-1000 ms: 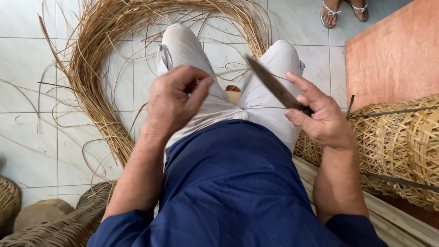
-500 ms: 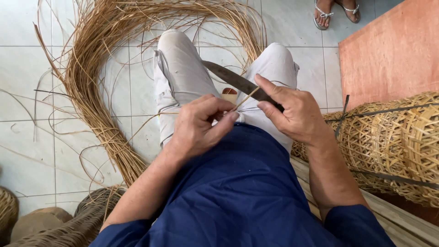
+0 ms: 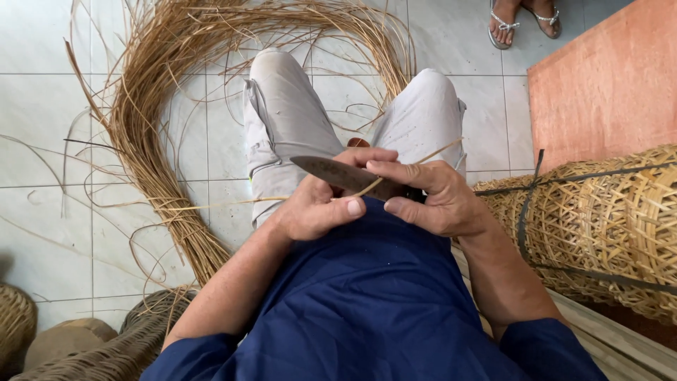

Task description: The person sits on the floor and uses a knife to shave thin strips from a bamboo stick. They hold the stick with one hand and draw the knife along its length to remove the outer layer, repeating the motion along the stick.

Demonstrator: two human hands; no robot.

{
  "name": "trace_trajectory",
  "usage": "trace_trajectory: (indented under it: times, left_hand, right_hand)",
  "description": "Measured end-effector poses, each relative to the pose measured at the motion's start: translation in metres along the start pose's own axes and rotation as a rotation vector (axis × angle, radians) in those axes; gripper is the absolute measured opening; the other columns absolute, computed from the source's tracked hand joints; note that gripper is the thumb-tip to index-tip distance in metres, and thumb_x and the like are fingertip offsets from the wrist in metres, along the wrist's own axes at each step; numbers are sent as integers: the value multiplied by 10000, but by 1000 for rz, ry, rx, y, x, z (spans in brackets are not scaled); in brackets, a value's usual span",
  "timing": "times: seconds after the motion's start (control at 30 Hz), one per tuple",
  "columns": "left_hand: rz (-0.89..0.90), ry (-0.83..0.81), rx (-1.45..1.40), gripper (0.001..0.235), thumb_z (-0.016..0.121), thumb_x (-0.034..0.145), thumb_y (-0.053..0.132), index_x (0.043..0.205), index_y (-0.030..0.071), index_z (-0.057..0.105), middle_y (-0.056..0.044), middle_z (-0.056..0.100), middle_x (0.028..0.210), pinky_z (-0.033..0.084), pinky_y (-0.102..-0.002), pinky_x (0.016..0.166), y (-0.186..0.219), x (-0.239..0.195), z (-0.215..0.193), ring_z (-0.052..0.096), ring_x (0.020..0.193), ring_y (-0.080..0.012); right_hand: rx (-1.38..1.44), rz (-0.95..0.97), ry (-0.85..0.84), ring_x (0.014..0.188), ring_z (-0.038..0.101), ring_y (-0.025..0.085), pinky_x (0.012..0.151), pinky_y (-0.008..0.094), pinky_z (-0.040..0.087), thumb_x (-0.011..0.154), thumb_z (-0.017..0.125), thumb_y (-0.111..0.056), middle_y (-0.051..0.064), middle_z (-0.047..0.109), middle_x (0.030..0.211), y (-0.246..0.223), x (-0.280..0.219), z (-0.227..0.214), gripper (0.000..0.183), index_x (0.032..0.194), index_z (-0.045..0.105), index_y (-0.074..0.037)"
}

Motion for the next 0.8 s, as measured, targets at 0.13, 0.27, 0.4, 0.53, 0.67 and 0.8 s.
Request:
trace_trajectory:
  times: [0.13,0.27,0.4,0.53,0.67,0.8]
  left_hand:
    - [25,-36,236,657,546,1034,599,1365,32,513,-102,563,1366,484,-365,1107,-1,5,-4,577,1262,-209]
    - [-54,-36,124,494,649,960,405,1277,27,627,-95,707,1003,551,-308,778,-9,8,-2,613,862,-125]
    - [-253,11,69,448,501,1076,422,790,113,656,-29,569,618,426,-228,579,-4,3,12,492,606,-104]
    - [-277,71,103,469,445,1100,407,858,95,697,-16,631,667,445,-207,590,-59,-12,-8,539,638,-68]
    - [-215,54,682,450,398,1108,384,793,133,599,-159,600,616,526,-427,548,-22,-7,4,649,605,-390]
    - [-347,160,1036,443,419,1077,431,734,182,549,-167,602,580,532,-498,503,-1,-25,-1,653,607,-467]
  right_hand:
    - [-247,134,-135,1357,621,217,1199,309,451,1003,680,-105,198,594,1496,-3,-7,2,493,1473,543,-45]
    - [-202,-3,-56,878,779,185,734,346,626,913,735,-13,141,798,949,-30,9,7,466,1370,656,30]
    - [-390,-49,-65,701,809,217,627,345,643,925,702,7,103,777,817,-34,11,-1,420,1344,669,1]
    - [-616,-119,-54,583,713,295,524,394,558,946,720,-58,155,665,702,-27,6,-3,443,1380,665,12]
    - [-697,-62,-148,525,666,273,546,373,576,941,737,-116,123,700,685,-16,13,-5,531,1460,625,-89]
    - [-710,69,-167,550,692,242,546,345,541,907,792,-269,65,676,614,-1,4,-31,623,1478,596,-115]
Point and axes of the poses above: each hand's wrist, its own x-axis towards the middle knuckle, its own z-axis out of the palm, y = z × x, the point moved 6 cm from there along x, towards the middle knuckle
